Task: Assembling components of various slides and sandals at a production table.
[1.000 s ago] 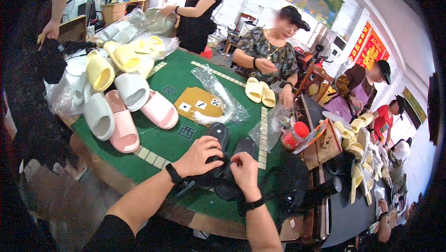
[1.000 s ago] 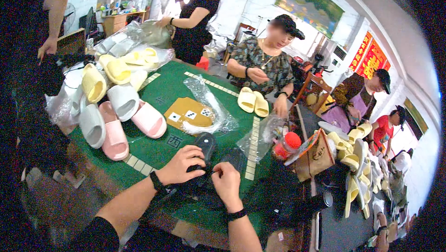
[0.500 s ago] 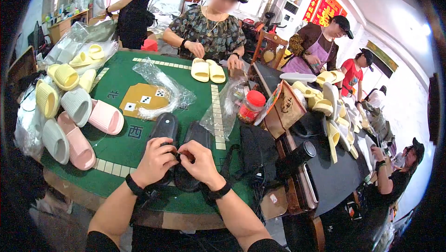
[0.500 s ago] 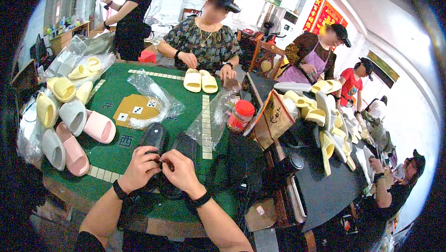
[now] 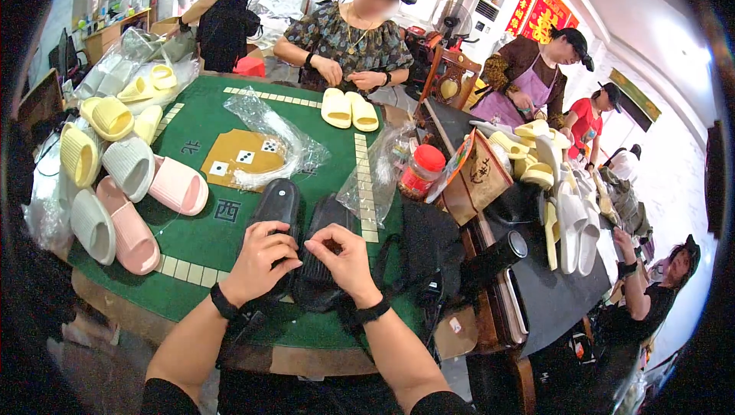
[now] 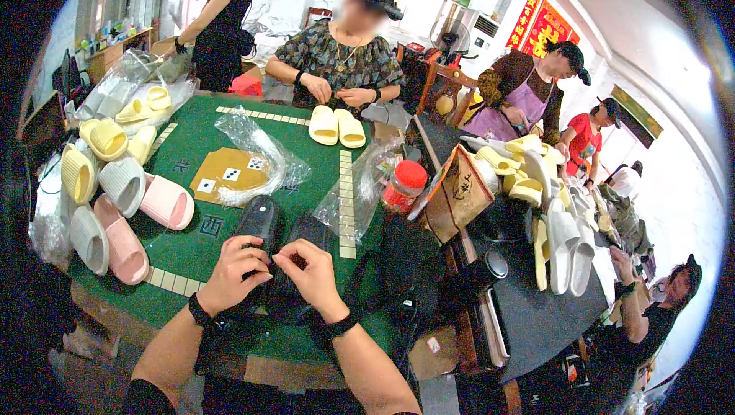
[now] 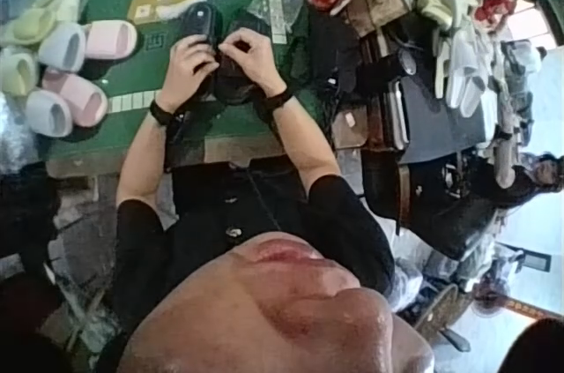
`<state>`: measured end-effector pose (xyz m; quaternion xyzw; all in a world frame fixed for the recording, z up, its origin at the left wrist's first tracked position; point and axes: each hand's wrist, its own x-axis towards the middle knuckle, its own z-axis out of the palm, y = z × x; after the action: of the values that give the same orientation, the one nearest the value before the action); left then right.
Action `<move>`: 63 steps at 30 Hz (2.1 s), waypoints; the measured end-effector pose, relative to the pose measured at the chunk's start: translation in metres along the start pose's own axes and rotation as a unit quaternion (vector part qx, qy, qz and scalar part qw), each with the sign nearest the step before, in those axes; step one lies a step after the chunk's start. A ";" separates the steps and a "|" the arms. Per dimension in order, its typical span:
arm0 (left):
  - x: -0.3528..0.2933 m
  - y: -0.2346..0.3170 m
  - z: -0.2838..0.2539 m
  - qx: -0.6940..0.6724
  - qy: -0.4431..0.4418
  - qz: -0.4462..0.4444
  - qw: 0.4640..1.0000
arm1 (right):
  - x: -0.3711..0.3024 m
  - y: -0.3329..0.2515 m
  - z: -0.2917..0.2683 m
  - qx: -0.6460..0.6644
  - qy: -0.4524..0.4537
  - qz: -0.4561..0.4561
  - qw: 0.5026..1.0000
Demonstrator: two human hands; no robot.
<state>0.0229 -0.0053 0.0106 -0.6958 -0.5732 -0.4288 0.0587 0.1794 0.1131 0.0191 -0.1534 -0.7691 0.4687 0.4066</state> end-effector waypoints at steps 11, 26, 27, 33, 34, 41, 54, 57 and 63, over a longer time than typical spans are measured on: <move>0.000 0.001 -0.002 0.045 -0.006 0.012 0.999 | 0.001 0.004 -0.005 0.001 -0.065 0.097 0.993; 0.000 -0.003 -0.001 0.081 0.006 0.029 0.996 | -0.002 0.001 0.001 -0.007 -0.033 0.041 0.999; -0.001 -0.002 0.001 0.082 0.023 0.031 0.996 | -0.001 0.001 0.001 -0.004 -0.029 0.054 0.998; -0.003 -0.002 0.003 0.067 0.014 0.034 0.997 | -0.002 0.001 0.002 -0.027 -0.050 0.077 0.995; -0.003 -0.002 0.003 0.065 0.012 0.035 0.997 | -0.002 0.001 0.002 -0.014 -0.051 0.060 0.997; -0.003 -0.003 0.005 0.048 -0.001 0.042 0.998 | -0.002 0.001 0.001 -0.001 -0.066 0.073 0.995; -0.006 -0.012 0.005 0.050 0.057 0.007 0.997 | 0.001 -0.004 -0.014 -0.031 -0.168 0.138 0.976; -0.006 -0.011 0.007 0.023 0.057 0.014 0.998 | 0.001 -0.004 -0.012 -0.052 -0.175 0.108 0.977; -0.007 -0.010 0.008 -0.046 0.043 -0.007 0.998 | 0.000 -0.006 -0.007 -0.086 -0.188 0.069 0.976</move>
<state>0.0186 -0.0026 -0.0031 -0.6745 -0.5547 -0.4848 0.0480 0.1855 0.1145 0.0261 -0.1500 -0.8564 0.4486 0.2069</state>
